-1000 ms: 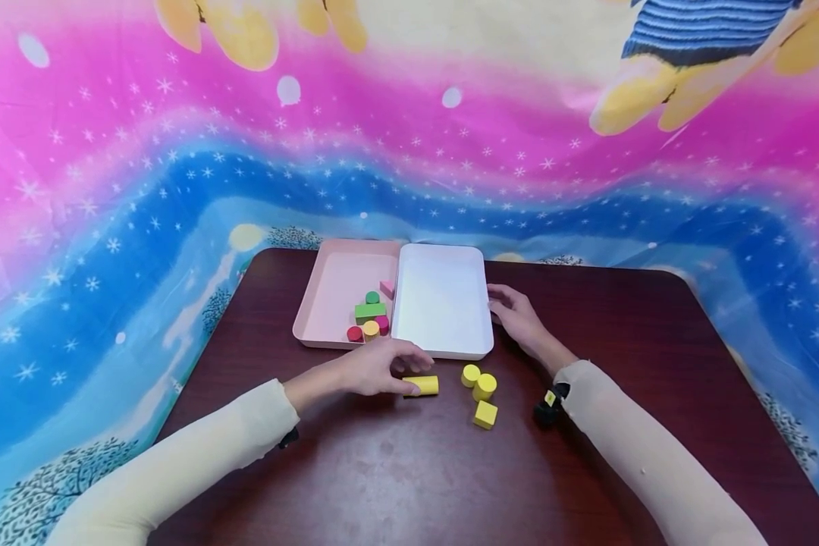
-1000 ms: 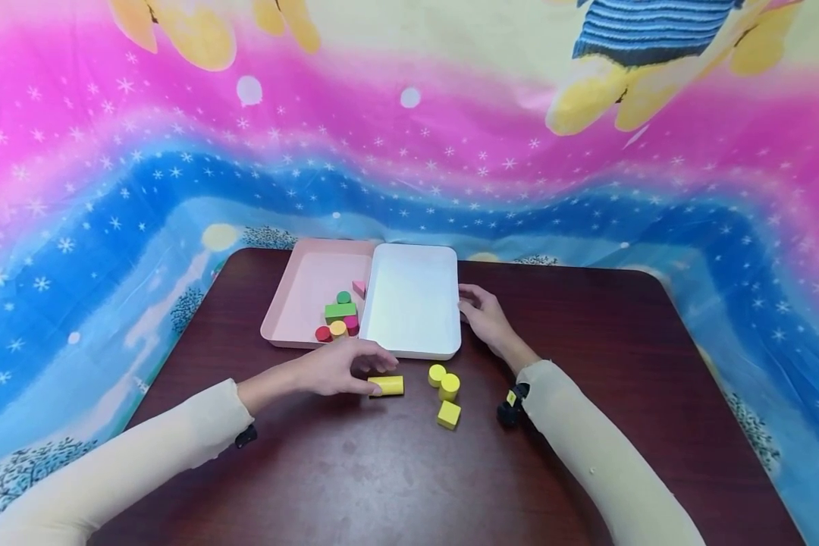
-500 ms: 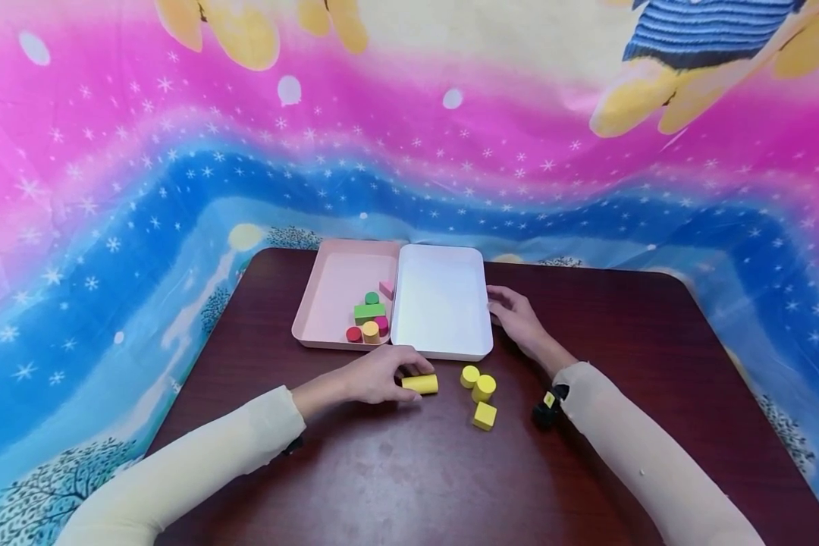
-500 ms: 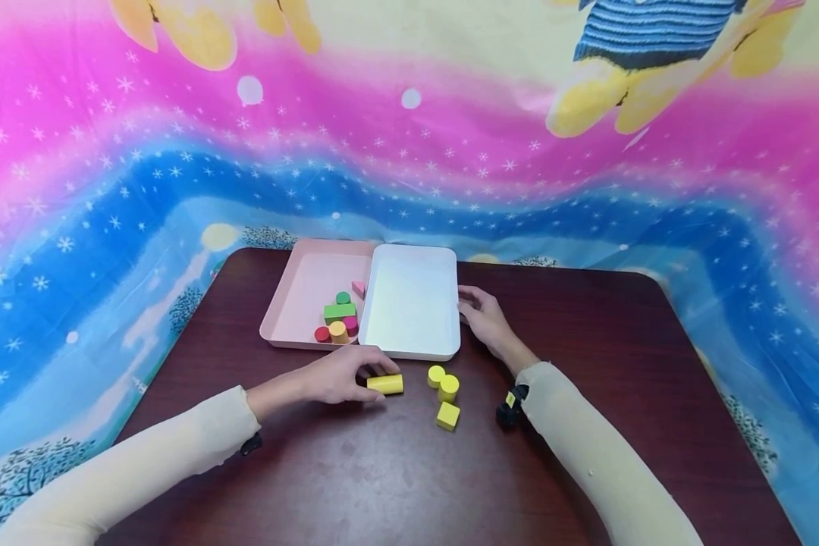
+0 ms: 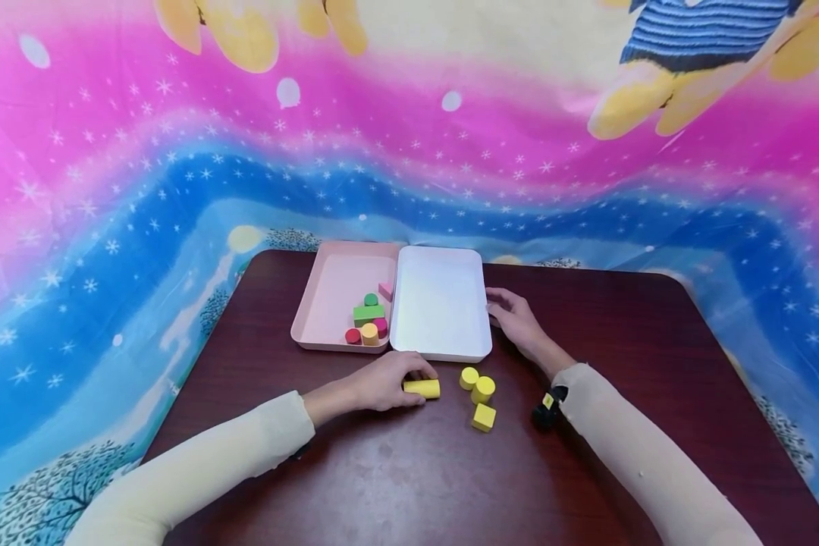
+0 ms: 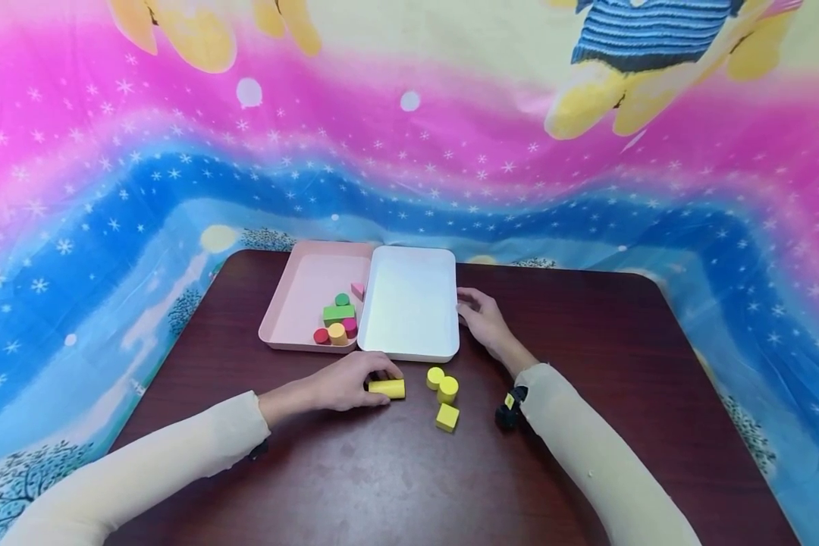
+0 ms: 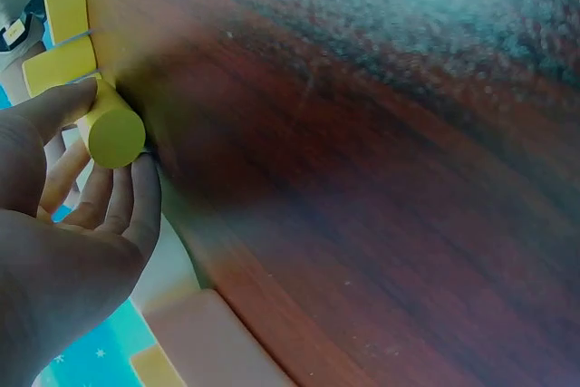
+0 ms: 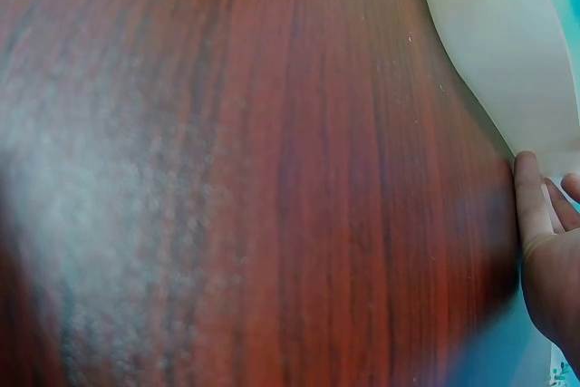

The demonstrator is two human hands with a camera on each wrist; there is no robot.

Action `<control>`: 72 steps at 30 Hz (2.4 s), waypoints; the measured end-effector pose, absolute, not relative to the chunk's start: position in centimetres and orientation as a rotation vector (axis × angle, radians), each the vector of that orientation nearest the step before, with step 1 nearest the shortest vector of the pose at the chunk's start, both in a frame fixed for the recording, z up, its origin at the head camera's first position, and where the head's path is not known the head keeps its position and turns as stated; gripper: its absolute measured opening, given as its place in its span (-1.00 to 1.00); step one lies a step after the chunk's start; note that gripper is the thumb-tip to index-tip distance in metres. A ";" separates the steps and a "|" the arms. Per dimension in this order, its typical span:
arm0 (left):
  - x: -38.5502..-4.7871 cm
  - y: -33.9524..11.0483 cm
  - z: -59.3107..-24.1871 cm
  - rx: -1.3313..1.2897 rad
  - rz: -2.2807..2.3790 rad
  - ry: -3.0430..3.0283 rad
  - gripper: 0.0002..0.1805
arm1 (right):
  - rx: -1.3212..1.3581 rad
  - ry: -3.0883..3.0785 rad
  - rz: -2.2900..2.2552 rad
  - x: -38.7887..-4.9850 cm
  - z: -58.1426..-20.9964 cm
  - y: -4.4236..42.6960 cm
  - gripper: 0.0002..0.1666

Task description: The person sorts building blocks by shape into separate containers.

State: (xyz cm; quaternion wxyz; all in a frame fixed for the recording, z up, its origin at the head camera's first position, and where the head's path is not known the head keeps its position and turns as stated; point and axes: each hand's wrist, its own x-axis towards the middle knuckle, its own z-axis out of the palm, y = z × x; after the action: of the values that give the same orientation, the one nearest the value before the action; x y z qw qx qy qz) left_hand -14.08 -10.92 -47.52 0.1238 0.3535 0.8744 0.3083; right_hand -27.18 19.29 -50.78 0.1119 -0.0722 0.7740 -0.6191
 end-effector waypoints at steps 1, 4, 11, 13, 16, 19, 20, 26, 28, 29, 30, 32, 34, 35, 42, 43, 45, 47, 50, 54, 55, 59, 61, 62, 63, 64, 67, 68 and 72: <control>-14.1 -10.9 -47.6 1.029 0.902 2.549 -0.60 | -0.213 2.271 -1.819 -27.2 -50.8 19.3 -0.45; -14.1 -11.0 -47.8 1.023 0.906 2.550 -0.60 | -0.215 2.272 -1.825 -27.2 -50.9 19.3 -0.46; -13.8 -11.1 -47.8 1.054 0.920 2.535 -0.64 | -0.242 2.246 -1.855 -27.3 -50.8 19.1 -0.47; -13.7 -11.1 -47.7 1.060 0.935 2.521 -0.65 | -0.241 2.238 -1.860 -27.3 -50.8 19.1 -0.46; -13.6 -11.1 -47.4 1.068 0.954 2.502 -0.64 | -0.233 2.242 -1.852 -27.3 -50.8 19.2 -0.46; -13.7 -11.2 -47.1 1.067 0.962 2.493 -0.63 | -0.224 2.252 -1.842 -27.2 -50.8 19.2 -0.46; -13.7 -11.2 -46.9 1.068 0.966 2.489 -0.63 | -0.225 2.255 -1.839 -27.2 -50.8 19.2 -0.46; -13.7 -11.3 -46.8 1.046 0.993 2.461 -0.63 | -0.219 2.267 -1.831 -27.1 -50.8 19.2 -0.47; -13.7 -11.3 -46.7 1.040 0.997 2.455 -0.63 | -0.217 2.265 -1.835 -27.1 -50.9 19.2 -0.47; -13.7 -11.3 -46.7 1.038 0.999 2.452 -0.63 | -0.217 2.263 -1.837 -27.1 -50.9 19.2 -0.47; -13.7 -11.3 -46.7 1.037 1.004 2.448 -0.63 | -0.217 2.263 -1.838 -27.2 -50.9 19.2 -0.47; -13.6 -11.2 -46.5 1.035 1.012 2.445 -0.63 | -0.220 2.270 -1.833 -27.1 -50.9 19.2 -0.46; -13.6 -11.1 -46.3 1.036 1.023 2.442 -0.62 | -0.220 2.276 -1.825 -27.1 -50.8 19.2 -0.46; -13.6 -11.1 -46.2 1.037 1.028 2.444 -0.61 | -0.218 2.276 -1.823 -27.1 -50.8 19.2 -0.46; -13.8 -11.2 -45.3 1.013 1.066 2.452 -0.58 | -0.222 2.270 -1.823 -27.1 -50.8 19.3 -0.47; -13.9 -11.2 -45.2 1.004 1.075 2.449 -0.57 | -0.222 2.269 -1.824 -27.1 -50.8 19.3 -0.47; -13.9 -11.2 -45.2 0.988 1.092 2.443 -0.56 | -0.222 2.272 -1.824 -27.0 -50.8 19.3 -0.47; -13.9 -11.2 -45.2 0.973 1.108 2.440 -0.56 | -0.216 2.273 -1.831 -27.0 -50.8 19.3 -0.48; -14.0 -11.3 -45.2 0.957 1.120 2.449 -0.56 | -0.224 2.284 -1.822 -26.9 -50.8 19.2 -0.47; -14.2 -11.3 -45.0 0.953 1.153 2.463 -0.56 | -0.229 2.288 -1.816 -26.9 -50.9 19.2 -0.46; -14.3 -11.3 -44.9 0.949 1.168 2.459 -0.56 | -0.230 2.286 -1.817 -26.9 -50.9 19.2 -0.46; -14.6 -11.2 -44.5 0.931 1.231 2.440 -0.55 | -0.219 2.274 -1.833 -26.9 -50.8 19.1 -0.47; -14.9 -11.1 -44.3 0.917 1.235 2.448 -0.54 | -0.227 2.272 -1.833 -26.9 -50.7 19.1 -0.46; -15.0 -11.1 -44.2 0.911 1.236 2.455 -0.54 | -0.227 2.271 -1.833 -26.9 -50.7 19.1 -0.45; -15.1 -11.0 -44.2 0.904 1.235 2.462 -0.54 | -0.228 2.269 -1.833 -26.9 -50.7 19.1 -0.45; -15.2 -11.0 -44.1 0.895 1.237 2.467 -0.54 | -0.228 2.267 -1.834 -26.9 -50.6 19.1 -0.45; -15.5 -10.9 -43.8 0.876 1.254 2.474 -0.53 | -0.227 2.257 -1.838 -26.9 -50.6 19.2 -0.45; -15.6 -10.8 -43.8 0.876 1.262 2.473 -0.53 | -0.225 2.254 -1.841 -26.9 -50.7 19.2 -0.45; -16.0 -10.6 -43.8 0.857 1.280 2.471 -0.54 | -0.234 2.250 -1.837 -26.9 -50.6 19.2 -0.44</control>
State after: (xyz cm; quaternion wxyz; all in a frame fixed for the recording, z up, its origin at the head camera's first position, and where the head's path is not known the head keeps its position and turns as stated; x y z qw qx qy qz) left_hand -15.98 -10.58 -43.76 0.1144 0.2922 0.8431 0.4368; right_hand -26.90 19.18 -50.64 0.1137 -0.0796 0.7671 -0.6263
